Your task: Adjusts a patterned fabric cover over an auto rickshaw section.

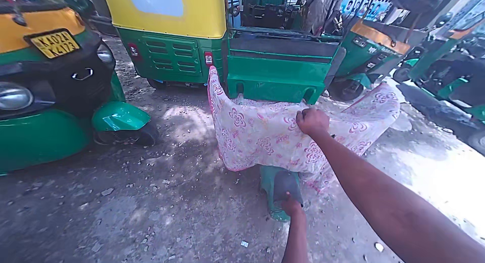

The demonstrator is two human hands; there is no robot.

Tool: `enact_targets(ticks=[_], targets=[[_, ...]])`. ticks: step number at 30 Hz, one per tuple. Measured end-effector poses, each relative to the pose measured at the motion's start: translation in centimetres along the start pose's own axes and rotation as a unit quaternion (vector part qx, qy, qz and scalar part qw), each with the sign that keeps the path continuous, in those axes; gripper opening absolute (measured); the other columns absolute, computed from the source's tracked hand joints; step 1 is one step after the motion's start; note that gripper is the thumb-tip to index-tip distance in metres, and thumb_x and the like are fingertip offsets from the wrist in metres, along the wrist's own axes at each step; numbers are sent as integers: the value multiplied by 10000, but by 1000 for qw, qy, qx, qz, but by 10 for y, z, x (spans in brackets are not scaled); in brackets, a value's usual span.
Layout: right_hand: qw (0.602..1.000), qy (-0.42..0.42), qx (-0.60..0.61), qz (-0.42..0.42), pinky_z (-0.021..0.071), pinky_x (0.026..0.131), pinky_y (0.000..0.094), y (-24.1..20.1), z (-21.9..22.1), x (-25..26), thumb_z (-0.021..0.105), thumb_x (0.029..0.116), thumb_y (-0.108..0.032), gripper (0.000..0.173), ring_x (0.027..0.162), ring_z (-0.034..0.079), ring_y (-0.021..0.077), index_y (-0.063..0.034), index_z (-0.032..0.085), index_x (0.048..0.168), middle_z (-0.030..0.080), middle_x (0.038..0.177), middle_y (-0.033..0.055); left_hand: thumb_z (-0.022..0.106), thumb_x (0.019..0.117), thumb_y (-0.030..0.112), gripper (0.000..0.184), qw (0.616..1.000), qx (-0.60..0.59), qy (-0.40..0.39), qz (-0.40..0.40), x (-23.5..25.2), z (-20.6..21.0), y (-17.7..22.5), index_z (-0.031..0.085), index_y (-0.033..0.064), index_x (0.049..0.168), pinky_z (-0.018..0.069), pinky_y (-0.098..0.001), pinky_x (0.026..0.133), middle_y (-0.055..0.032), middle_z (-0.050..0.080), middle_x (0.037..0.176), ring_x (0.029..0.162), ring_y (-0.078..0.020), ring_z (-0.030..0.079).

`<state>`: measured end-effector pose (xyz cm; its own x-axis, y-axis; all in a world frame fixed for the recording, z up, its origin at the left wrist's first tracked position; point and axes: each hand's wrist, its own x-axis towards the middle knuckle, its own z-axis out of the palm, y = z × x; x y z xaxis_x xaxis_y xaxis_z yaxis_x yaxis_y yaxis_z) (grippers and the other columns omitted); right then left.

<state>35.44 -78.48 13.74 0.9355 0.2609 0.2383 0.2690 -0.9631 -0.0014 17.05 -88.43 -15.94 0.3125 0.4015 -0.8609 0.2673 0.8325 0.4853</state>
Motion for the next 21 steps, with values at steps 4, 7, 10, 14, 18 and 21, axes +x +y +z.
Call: enact_targets(ticks=[4,7,10,14,18,21], targets=[[1000,21,-2,4,475,604,619,6,7,24,335,1007,-521,569,834,699,409,-97,594,733,683,803,186,598,1048,377,489,1000,-9,-15,10,15,15,8,606,-49,1288,503,-625,1007,-287,610,1311,1220,-427,599],[1000,29,1,-4,476,622,641,-4,16,41,330,1017,-522,580,866,698,428,-82,601,753,686,829,209,645,1029,318,454,999,-38,-25,26,32,20,17,599,-48,1293,525,-625,992,-288,621,1290,1193,-430,620],[999,41,-4,-6,480,615,634,-9,21,54,330,1013,-521,582,858,700,429,-78,597,748,684,818,207,637,1035,327,461,998,-44,-46,16,41,28,27,589,-47,1300,525,-605,1009,-279,619,1302,1206,-416,617],[999,29,-9,-11,482,617,631,-25,22,67,327,1010,-524,582,852,700,422,-86,603,744,686,815,195,632,1037,328,444,998,-55,-39,11,53,32,41,613,-43,1280,529,-597,1000,-265,643,1272,1186,-401,632],[1000,30,-4,-5,469,607,628,-28,25,73,340,1010,-503,564,851,695,425,-80,590,735,680,814,201,631,1041,267,430,991,-106,-75,-17,60,29,48,563,-46,1327,558,-569,964,-259,639,1286,1165,-382,649],[999,35,1,-5,486,657,651,-25,29,75,329,1010,-511,572,925,694,436,-80,633,789,699,886,209,641,1036,249,410,988,-124,-86,-16,63,27,42,572,-51,1306,578,-549,938,-253,657,1253,1123,-367,672]])
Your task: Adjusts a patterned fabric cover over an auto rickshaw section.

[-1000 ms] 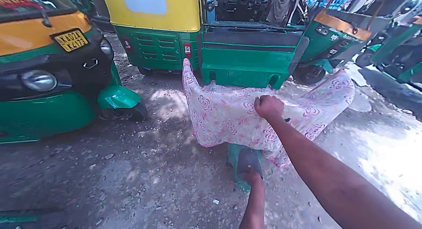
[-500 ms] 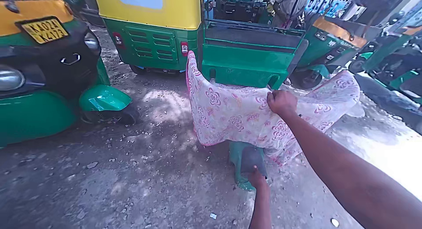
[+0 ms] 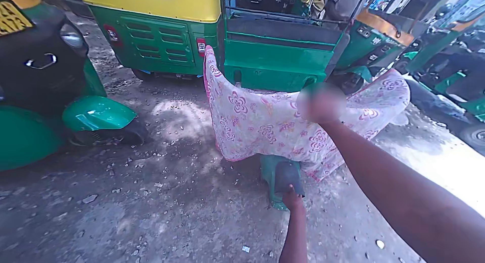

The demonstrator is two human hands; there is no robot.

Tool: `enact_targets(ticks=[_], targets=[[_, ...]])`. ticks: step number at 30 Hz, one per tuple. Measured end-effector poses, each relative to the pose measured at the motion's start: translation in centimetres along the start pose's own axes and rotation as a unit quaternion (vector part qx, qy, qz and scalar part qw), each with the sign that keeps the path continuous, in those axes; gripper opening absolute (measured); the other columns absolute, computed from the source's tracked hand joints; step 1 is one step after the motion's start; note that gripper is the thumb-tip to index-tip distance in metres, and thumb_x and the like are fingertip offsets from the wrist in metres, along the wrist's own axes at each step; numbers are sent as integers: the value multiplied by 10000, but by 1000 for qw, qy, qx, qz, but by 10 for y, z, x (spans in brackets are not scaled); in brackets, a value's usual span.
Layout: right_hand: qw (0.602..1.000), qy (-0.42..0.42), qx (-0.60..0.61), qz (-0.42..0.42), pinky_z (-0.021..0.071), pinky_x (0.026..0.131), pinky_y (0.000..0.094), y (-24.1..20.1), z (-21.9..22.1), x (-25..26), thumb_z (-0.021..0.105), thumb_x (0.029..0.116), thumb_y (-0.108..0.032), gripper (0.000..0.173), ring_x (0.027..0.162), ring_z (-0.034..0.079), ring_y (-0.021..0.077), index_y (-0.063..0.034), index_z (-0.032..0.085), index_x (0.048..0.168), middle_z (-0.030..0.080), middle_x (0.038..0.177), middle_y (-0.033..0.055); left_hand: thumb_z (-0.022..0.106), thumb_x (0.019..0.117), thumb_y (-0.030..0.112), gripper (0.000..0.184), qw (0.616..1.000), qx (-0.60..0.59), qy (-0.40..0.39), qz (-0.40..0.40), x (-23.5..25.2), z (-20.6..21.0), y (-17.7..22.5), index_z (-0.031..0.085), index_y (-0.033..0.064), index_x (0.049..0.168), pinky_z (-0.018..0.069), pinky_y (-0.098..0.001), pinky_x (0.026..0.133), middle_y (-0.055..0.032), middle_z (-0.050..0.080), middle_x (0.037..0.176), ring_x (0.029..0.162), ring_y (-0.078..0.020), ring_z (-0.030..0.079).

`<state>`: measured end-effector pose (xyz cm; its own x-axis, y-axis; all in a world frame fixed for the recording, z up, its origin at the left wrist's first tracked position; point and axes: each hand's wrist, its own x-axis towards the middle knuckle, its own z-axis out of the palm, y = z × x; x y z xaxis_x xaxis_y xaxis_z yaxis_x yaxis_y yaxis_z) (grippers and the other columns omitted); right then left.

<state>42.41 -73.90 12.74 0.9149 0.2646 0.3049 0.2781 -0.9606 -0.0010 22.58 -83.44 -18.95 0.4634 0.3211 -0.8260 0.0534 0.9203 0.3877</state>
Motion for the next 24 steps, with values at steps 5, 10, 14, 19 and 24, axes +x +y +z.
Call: enact_targets(ticks=[5,10,14,19,24], targets=[[1000,18,11,-3,483,675,646,4,5,-8,346,992,-514,553,954,692,416,-88,636,790,704,927,198,648,1031,256,392,999,14,0,31,-4,-12,-6,592,-61,1256,593,-535,921,-246,681,1186,1068,-349,696],[1000,12,18,2,494,669,630,6,-7,-22,350,991,-511,541,927,702,392,-106,649,791,711,899,171,633,1039,314,438,997,77,19,26,-17,-13,-10,592,-46,1284,575,-565,955,-259,661,1234,1130,-380,672],[1000,1,9,7,498,676,627,11,-14,-35,356,999,-499,530,940,702,389,-111,663,808,714,915,170,638,1036,313,456,997,77,21,12,-26,-20,-17,574,-45,1312,578,-574,946,-263,652,1259,1141,-391,668],[1000,-3,19,-3,494,650,621,18,-16,-40,354,995,-482,521,890,704,383,-111,642,769,708,861,161,639,1035,309,491,995,90,32,15,-33,-23,-14,533,-48,1356,584,-576,923,-285,629,1278,1137,-411,664],[1000,-5,12,0,489,618,593,18,-16,-27,366,980,-503,516,844,706,363,-121,611,734,693,809,144,628,1038,339,514,992,120,42,23,-30,-2,-12,533,-54,1355,578,-577,947,-291,612,1305,1173,-417,647]])
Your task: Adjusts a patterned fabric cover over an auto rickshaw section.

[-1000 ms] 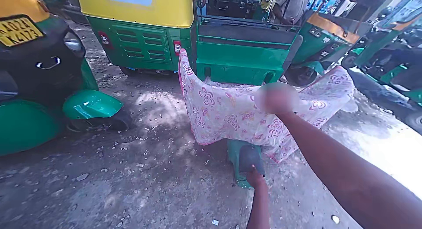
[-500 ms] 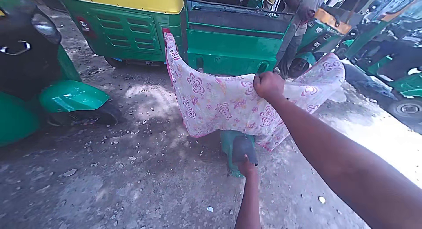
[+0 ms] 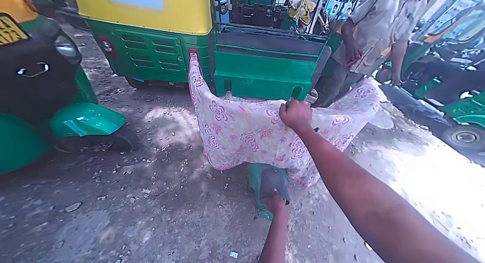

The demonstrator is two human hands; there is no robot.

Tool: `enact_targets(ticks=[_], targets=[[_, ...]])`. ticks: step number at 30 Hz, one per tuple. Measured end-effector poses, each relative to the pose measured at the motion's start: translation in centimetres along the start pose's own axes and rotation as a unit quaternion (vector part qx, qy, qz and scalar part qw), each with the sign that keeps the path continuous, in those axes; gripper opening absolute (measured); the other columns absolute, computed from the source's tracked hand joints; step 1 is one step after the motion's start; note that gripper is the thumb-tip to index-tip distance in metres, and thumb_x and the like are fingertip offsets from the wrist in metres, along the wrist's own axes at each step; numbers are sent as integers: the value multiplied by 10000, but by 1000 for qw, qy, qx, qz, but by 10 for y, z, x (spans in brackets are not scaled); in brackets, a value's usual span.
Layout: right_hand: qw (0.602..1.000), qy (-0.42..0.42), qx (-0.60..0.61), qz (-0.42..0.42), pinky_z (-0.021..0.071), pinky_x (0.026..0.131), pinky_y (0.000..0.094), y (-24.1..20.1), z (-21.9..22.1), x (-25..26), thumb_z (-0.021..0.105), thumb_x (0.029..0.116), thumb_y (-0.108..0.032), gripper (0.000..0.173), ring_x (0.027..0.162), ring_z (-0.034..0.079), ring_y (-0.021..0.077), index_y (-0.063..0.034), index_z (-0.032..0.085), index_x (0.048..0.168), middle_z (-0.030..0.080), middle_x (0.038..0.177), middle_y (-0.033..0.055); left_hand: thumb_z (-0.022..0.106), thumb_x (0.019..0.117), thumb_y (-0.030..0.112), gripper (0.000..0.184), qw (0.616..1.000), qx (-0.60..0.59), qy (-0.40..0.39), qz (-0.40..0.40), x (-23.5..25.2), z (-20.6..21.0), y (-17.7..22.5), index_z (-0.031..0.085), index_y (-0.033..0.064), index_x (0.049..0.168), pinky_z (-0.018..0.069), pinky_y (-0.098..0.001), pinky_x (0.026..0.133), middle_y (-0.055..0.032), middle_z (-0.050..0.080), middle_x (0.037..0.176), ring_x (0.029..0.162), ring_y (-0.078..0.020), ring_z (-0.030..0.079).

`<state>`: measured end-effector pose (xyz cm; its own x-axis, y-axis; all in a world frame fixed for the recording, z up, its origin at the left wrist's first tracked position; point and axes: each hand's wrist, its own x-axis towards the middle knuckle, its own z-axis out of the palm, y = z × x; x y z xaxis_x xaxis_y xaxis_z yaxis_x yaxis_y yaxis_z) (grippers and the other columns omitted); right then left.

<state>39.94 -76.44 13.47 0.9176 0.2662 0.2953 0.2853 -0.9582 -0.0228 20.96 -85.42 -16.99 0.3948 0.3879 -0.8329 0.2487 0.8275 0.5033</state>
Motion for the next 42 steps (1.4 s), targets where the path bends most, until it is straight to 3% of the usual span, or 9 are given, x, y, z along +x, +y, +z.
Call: enact_targets(ticks=[6,10,18,21,24,30,34,38,42], targets=[[1000,0,6,1,494,637,584,-3,9,17,382,969,-516,504,877,705,349,-125,622,760,698,845,139,619,1045,336,506,1000,-9,-21,16,13,9,20,521,-39,1371,589,-554,932,-281,618,1296,1140,-398,665],[1000,5,17,-9,487,629,590,-18,15,37,405,947,-507,484,856,705,353,-119,631,765,697,831,138,616,1050,283,512,999,-39,-35,14,26,5,56,458,-18,1432,592,-546,917,-278,587,1341,1153,-394,654],[1000,18,10,-9,489,630,580,-15,29,67,412,953,-485,460,875,708,326,-139,658,775,705,855,117,632,1040,250,505,997,-51,-50,3,49,26,65,456,-19,1430,609,-542,858,-286,598,1310,1083,-398,678],[1000,19,17,0,491,648,585,-11,38,70,428,957,-518,475,896,705,331,-139,664,792,709,877,118,613,1051,255,503,997,-35,-64,-14,58,19,72,449,-22,1437,599,-531,889,-287,578,1342,1106,-395,668],[999,31,31,-4,475,641,595,-11,34,79,456,947,-536,481,871,693,339,-135,649,766,695,848,123,622,1046,242,497,996,-29,-85,-12,67,19,87,452,-24,1429,610,-516,850,-290,589,1315,1061,-386,683],[999,40,31,-4,465,651,598,-9,36,69,459,947,-538,486,861,686,329,-133,621,733,683,827,114,628,1042,225,536,995,-45,-90,-15,69,5,70,400,0,1472,616,-524,845,-288,582,1328,1061,-391,686],[999,44,27,-3,486,720,610,-16,34,54,434,964,-539,498,977,693,339,-124,673,830,714,961,134,636,1039,268,548,996,-24,-88,10,72,-15,57,413,-8,1457,631,-515,831,-282,620,1276,1021,-374,713],[999,44,13,-4,475,689,612,-14,32,36,409,959,-534,510,962,695,357,-112,646,798,707,937,153,646,1033,292,554,997,17,-77,-3,62,-32,49,424,-14,1437,644,-507,788,-284,648,1225,963,-371,734],[999,41,8,-8,468,660,646,-16,18,24,386,969,-525,536,930,694,418,-87,648,807,701,912,204,616,1048,312,538,987,76,-139,-39,56,-54,65,446,-29,1429,634,-483,784,-283,676,1189,943,-354,741]])
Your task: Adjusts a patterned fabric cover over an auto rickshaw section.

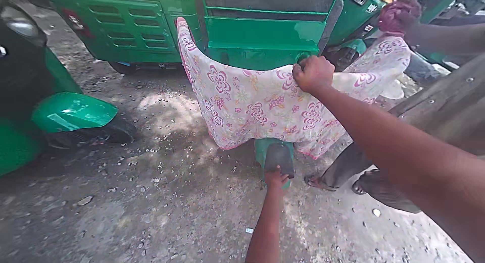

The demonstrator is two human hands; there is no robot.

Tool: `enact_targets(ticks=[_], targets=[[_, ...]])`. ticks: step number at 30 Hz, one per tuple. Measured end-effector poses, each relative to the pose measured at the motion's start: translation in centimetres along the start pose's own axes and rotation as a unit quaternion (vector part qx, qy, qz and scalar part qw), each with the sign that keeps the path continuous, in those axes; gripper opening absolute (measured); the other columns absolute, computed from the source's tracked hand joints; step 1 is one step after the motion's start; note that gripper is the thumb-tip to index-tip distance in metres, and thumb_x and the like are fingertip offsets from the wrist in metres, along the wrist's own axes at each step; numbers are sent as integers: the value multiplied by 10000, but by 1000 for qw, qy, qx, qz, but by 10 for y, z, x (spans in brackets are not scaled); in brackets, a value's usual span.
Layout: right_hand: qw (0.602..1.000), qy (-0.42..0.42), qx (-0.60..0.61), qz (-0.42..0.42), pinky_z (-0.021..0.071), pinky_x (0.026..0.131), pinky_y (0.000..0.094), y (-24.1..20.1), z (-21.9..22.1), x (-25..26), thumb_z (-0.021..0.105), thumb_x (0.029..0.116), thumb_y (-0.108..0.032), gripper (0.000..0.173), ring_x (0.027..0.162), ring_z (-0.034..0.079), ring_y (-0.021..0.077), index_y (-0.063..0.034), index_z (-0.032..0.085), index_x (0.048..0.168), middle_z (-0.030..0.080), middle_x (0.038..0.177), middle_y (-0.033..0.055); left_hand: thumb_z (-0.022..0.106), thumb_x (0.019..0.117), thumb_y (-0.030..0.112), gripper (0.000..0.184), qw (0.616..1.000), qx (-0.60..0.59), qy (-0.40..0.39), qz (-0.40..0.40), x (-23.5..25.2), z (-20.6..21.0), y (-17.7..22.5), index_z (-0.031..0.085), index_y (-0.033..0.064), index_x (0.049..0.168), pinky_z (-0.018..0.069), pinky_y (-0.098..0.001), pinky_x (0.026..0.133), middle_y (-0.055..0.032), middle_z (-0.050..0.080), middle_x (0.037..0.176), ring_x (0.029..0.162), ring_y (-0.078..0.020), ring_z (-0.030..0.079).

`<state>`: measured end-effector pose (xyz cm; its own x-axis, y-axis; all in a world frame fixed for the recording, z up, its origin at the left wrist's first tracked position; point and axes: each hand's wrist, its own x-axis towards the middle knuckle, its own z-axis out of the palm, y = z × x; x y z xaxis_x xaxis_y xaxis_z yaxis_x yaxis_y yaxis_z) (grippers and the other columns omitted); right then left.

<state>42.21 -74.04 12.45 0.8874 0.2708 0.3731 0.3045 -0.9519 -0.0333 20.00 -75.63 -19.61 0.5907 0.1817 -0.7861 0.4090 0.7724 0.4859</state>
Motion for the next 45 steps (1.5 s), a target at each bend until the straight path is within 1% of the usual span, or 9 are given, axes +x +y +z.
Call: enact_targets(ticks=[5,9,12,14,15,19,22,26,45], targets=[[1000,-20,-8,5,454,615,631,7,-7,-22,375,975,-518,533,835,689,413,-85,599,759,673,806,189,629,1042,293,556,999,-4,48,-25,-21,2,-17,406,4,1461,626,-514,741,-293,658,1176,883,-374,730],[999,-42,-10,12,455,562,602,8,-22,-36,384,975,-490,507,746,687,401,-99,568,710,648,717,169,518,1073,439,534,949,315,6,-26,-39,-23,0,537,-38,1314,628,-464,717,-178,758,982,809,-281,760],[998,-59,-4,17,459,542,574,15,-26,-46,431,969,-463,458,699,680,373,-124,568,691,638,679,143,549,1026,409,358,807,531,88,244,-86,-48,88,760,122,1055,610,-495,800,-51,765,879,832,-216,745],[998,-60,-5,9,485,571,588,19,-30,-48,409,963,-454,466,745,705,381,-104,594,718,667,713,155,566,1013,341,285,669,454,175,562,-115,-53,177,754,126,1025,607,-438,757,-6,742,855,798,-169,721],[999,-51,-7,1,484,562,593,20,-31,-48,379,956,-451,480,744,711,390,-92,593,719,671,713,162,565,1000,330,281,590,407,187,672,-122,-48,229,745,122,1056,576,-414,879,5,744,973,933,-158,700],[999,-14,-23,-28,463,500,556,19,-25,-50,315,959,-452,521,678,705,379,-92,564,675,648,658,151,460,1007,539,455,400,487,129,765,-107,-17,382,766,212,1088,346,-553,1184,-10,725,1246,1297,-294,587],[998,30,-32,-40,440,460,524,24,-18,-42,318,943,-451,517,600,681,346,-110,530,618,611,595,127,398,961,567,538,305,504,116,800,-71,3,412,628,209,631,535,-436,866,36,648,643,729,-184,678],[990,123,-29,-63,386,410,498,34,2,-24,304,946,-449,524,509,622,325,-119,486,582,544,533,101,388,939,518,505,272,461,108,838,-50,16,421,512,188,576,444,-373,602,26,488,511,506,-163,517],[995,95,-14,-41,363,440,573,11,64,133,266,944,-475,541,566,630,434,-83,445,616,546,565,183,409,944,434,477,233,456,104,853,61,82,541,499,185,548,419,-372,556,25,491,496,496,-163,530]])
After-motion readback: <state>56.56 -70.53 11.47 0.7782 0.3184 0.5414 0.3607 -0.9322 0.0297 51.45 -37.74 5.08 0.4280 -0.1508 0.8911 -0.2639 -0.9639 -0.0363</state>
